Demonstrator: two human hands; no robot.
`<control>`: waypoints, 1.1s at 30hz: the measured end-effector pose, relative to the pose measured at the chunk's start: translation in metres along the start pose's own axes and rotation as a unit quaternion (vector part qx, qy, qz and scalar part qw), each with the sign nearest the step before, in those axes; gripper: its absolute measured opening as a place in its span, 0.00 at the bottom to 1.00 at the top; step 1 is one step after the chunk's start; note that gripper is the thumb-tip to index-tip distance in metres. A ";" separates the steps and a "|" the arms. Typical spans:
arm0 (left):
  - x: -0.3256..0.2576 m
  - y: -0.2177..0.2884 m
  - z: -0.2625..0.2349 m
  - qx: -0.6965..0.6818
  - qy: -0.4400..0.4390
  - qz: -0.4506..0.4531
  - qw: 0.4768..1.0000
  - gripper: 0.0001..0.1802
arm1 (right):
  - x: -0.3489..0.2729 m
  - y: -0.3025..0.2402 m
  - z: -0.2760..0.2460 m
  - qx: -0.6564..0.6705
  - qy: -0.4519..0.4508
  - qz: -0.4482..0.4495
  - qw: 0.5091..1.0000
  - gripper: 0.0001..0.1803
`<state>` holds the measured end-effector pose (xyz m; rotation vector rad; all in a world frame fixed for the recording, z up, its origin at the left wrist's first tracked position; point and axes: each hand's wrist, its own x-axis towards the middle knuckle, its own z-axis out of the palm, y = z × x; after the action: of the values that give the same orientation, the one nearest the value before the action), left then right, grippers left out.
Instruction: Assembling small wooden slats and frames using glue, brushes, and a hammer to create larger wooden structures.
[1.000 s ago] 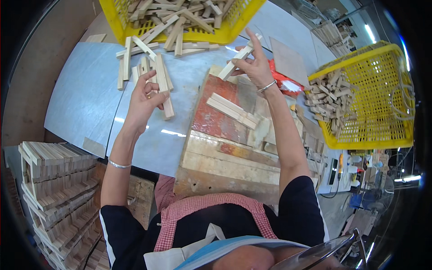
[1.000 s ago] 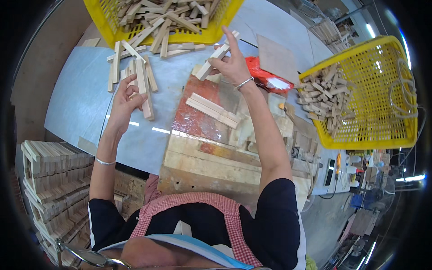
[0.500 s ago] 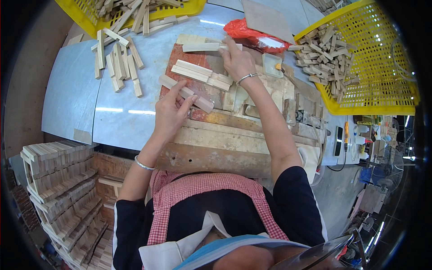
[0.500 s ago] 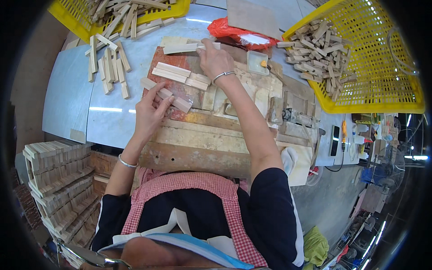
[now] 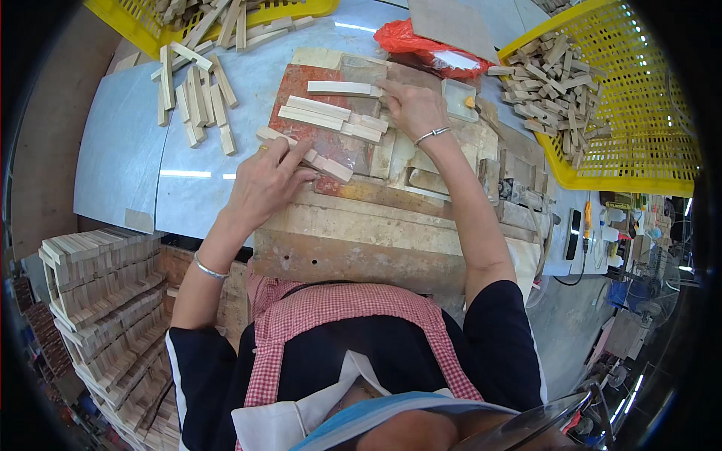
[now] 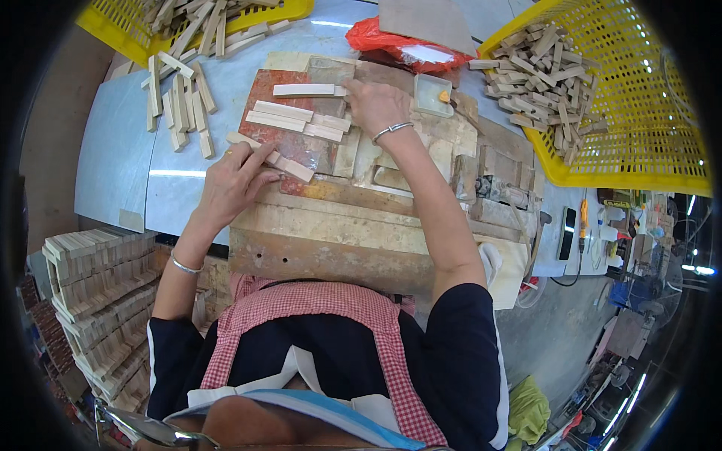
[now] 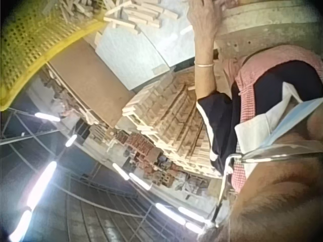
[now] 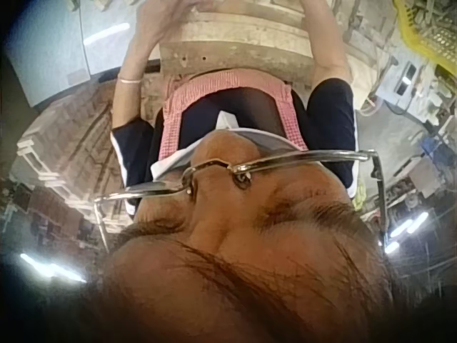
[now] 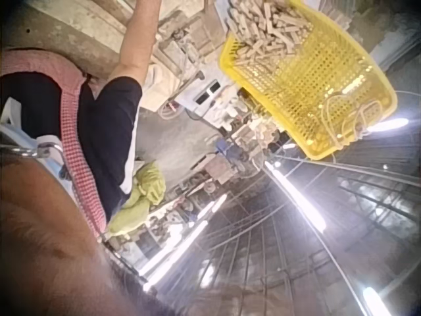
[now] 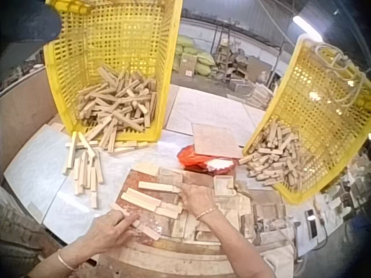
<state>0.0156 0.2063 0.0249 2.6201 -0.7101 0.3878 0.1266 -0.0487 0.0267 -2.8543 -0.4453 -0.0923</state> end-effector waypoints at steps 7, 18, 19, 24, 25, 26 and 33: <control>0.015 -0.006 0.008 0.029 0.049 0.058 0.997 0.19 | 0.008 0.006 0.005 0.002 0.093 -0.140 0.986 0.13; 0.039 -0.003 0.032 -0.008 0.076 0.071 0.995 0.13 | 0.016 -0.001 0.000 0.171 -0.028 -0.187 0.967 0.10; 0.037 -0.007 0.029 -0.003 0.080 0.068 0.994 0.13 | 0.020 0.000 -0.002 0.156 -0.029 -0.184 0.970 0.10; 0.030 -0.089 -0.001 -0.073 0.201 -0.071 0.974 0.14 | 0.056 -0.046 -0.012 0.152 -0.067 -0.161 0.973 0.12; 0.032 -0.116 -0.011 -0.028 0.205 -0.094 0.974 0.15 | 0.067 -0.062 -0.009 0.149 -0.065 -0.166 0.973 0.12; 0.035 -0.145 -0.019 0.015 0.208 -0.116 0.971 0.16 | 0.078 -0.077 -0.003 0.149 -0.088 -0.192 0.966 0.13; 0.056 -0.271 -0.031 0.269 0.050 -0.089 0.958 0.25 | 0.126 -0.185 0.062 0.075 -0.180 -0.254 0.947 0.20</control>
<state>0.2010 0.4112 -0.0097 3.1081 -0.3636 0.7402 0.1909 0.1743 0.0234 -2.5351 -1.1985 0.3596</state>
